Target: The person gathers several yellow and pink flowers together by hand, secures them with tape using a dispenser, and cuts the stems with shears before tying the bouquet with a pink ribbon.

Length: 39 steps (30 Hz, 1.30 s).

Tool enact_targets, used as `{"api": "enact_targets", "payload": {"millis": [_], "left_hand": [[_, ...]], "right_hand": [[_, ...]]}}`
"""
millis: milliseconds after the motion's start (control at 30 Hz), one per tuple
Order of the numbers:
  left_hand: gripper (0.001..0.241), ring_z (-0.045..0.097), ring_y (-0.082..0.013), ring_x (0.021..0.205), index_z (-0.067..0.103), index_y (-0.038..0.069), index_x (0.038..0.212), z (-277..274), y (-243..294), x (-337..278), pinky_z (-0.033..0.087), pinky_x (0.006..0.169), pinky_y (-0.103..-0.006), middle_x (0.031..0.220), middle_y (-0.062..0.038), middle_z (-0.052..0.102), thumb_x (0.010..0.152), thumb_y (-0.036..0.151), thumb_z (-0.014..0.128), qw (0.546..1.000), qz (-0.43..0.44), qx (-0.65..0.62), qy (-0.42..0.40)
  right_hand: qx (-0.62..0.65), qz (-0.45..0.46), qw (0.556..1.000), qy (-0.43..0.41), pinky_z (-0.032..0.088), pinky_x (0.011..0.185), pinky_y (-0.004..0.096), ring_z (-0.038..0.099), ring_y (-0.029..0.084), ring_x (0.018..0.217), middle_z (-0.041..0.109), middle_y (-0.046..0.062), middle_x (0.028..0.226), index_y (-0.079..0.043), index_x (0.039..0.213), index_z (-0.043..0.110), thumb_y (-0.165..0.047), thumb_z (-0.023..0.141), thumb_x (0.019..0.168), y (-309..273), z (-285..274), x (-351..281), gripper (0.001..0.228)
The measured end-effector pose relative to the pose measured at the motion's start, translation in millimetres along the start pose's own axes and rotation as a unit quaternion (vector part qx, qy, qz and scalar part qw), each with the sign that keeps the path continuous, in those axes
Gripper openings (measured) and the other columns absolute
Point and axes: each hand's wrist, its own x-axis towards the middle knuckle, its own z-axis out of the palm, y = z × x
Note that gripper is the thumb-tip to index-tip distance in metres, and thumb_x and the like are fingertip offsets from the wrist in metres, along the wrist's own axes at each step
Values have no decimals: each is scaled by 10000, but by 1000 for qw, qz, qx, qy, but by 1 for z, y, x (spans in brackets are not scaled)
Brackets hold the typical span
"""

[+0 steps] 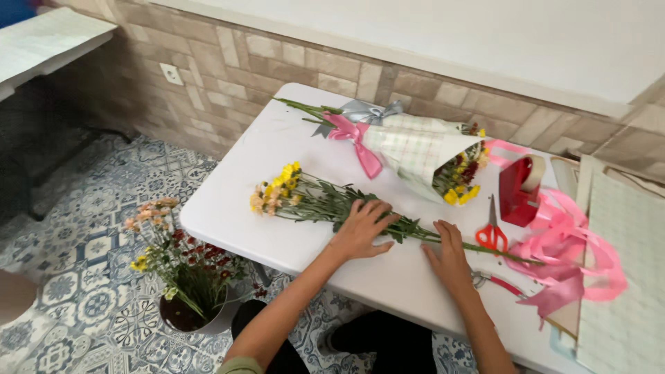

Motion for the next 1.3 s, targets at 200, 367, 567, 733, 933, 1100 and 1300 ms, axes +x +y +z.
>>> {"api": "enact_targets", "payload": {"millis": [200,367,567,733,933,1100,1300], "left_hand": [[160,610,-212,939,714,159,1013,106,58,41,433,821,-381,1049,-21,639,898,267,743,995,93,-16,20],[156,576,-223,859,710,141,940,170,75,62,425,759,-399,975,-29,600,843,233,788,993,110,-10,33],[68,572,-235,807,704,112,870,201,80,59,417,685,-387,936,-38,573,848,157,749,995,92,7,33],[49,567,-246,778,663,114,792,186,93,67,408,649,-393,907,-43,547,839,125,664,994,90,10,58],[85,560,-246,793,684,80,795,185,108,73,439,660,-390,930,-61,537,811,132,750,997,80,15,17],[116,605,-230,840,703,44,867,195,103,67,508,644,-346,976,-55,541,852,131,779,999,26,-2,-21],[163,617,-219,925,700,23,883,180,98,65,537,707,-308,1064,-73,550,897,176,753,998,26,42,-50]], "right_hand": [[-50,62,993,89,373,1212,446,528,314,1335,565,133,1256,-60,1304,631,-153,725,937,30,-37,-56,390],[-66,177,981,32,364,1213,472,497,310,1383,570,130,1324,-98,1319,636,-376,759,881,46,-64,-103,534],[-101,183,978,-22,304,1236,542,471,363,1411,553,171,1423,-136,1396,589,-650,753,801,45,-76,-117,803],[-122,194,971,-61,268,1245,531,457,333,1418,553,142,1420,-160,1422,571,-694,725,806,46,-78,-115,830],[-115,180,975,-54,355,1165,509,522,309,1286,582,142,1273,-93,1381,597,-535,698,895,49,-77,-118,665],[-142,151,978,-26,465,1019,456,574,290,1138,603,137,1134,-29,1329,629,-504,716,883,59,-74,-121,657],[51,287,957,-15,484,1021,486,599,373,1192,606,227,1235,28,1351,647,-452,754,910,47,-114,-112,661]]}}
